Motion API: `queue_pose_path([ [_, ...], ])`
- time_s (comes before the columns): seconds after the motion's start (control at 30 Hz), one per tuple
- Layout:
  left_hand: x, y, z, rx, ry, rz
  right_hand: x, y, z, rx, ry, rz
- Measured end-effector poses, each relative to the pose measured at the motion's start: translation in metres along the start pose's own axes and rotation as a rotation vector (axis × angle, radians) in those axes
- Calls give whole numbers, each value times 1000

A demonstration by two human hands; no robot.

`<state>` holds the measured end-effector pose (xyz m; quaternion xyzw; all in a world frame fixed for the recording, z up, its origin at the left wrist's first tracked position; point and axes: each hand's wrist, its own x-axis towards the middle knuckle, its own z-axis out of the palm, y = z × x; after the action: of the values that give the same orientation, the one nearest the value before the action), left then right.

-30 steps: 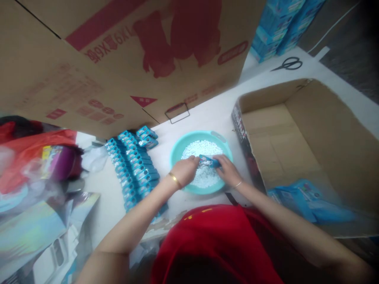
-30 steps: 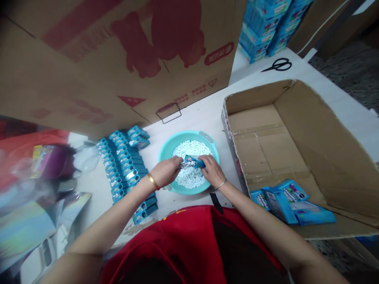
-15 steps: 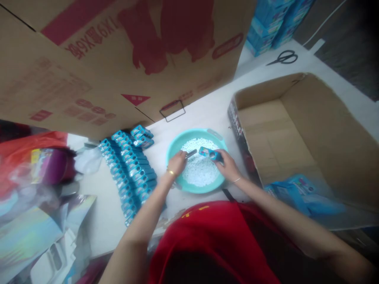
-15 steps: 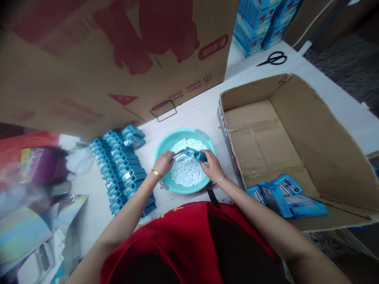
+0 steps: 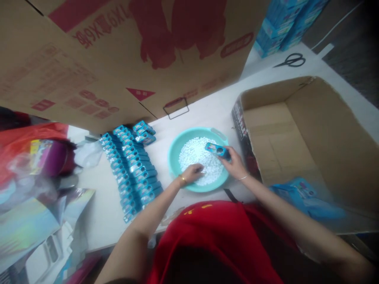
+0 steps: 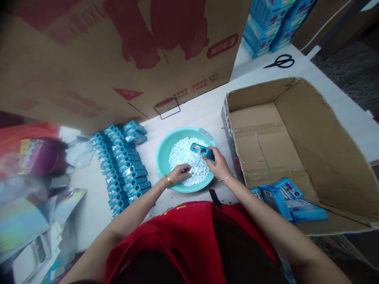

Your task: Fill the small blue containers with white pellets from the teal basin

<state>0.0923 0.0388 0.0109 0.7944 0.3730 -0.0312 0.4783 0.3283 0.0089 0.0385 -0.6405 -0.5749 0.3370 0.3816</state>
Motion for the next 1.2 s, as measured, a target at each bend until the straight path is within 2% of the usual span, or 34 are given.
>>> queue_pose_path([
  [0.07, -11, 7, -15, -111, 48, 21, -1, 1, 0, -2, 1, 4],
  [0.17, -28, 26, -50, -210, 122, 69, -2, 2, 1, -9, -14, -30],
  [0.3, -38, 64, -100, -28, 131, 87, -8, 0, 4, -33, -83, -107],
  [0.37, -35, 85, -115, 132, 85, 57, -12, -1, 6, -42, -118, -146],
  [0.47, -27, 118, -122, 430, -36, -52, -18, -1, 12, -43, -135, -188],
  [0.57, -21, 152, -120, 697, -87, -166, -20, 1, 21, -33, -131, -212],
  [0.67, -27, 175, -128, 799, -113, -163, -19, -3, 23, -3, -108, -162],
  [0.73, -35, 177, -140, 741, -111, -127, -20, -15, 17, 46, -109, -88],
  [0.77, -38, 171, -146, 680, -90, -105, -21, -23, 13, 70, -116, -55],
  [0.83, -37, 150, -153, 484, -7, 23, -22, -42, 5, 85, -168, -30],
  [0.9, -27, 126, -146, 299, 56, 94, -23, -56, 0, 51, -190, -11],
  [1.0, -15, 109, -123, 133, 0, 93, -23, -68, -14, 57, -249, -10],
  [1.07, -18, 111, -114, 99, 7, 81, -28, -73, -40, 47, -210, -22],
  [1.1, -22, 112, -113, 94, 59, 78, -32, -73, -59, 19, -142, -19],
  [1.17, -32, 104, -118, 101, 246, 52, -47, -61, -104, -66, 97, 132],
  [1.2, -37, 94, -124, 116, 363, 21, -56, -47, -127, -85, 175, 230],
])
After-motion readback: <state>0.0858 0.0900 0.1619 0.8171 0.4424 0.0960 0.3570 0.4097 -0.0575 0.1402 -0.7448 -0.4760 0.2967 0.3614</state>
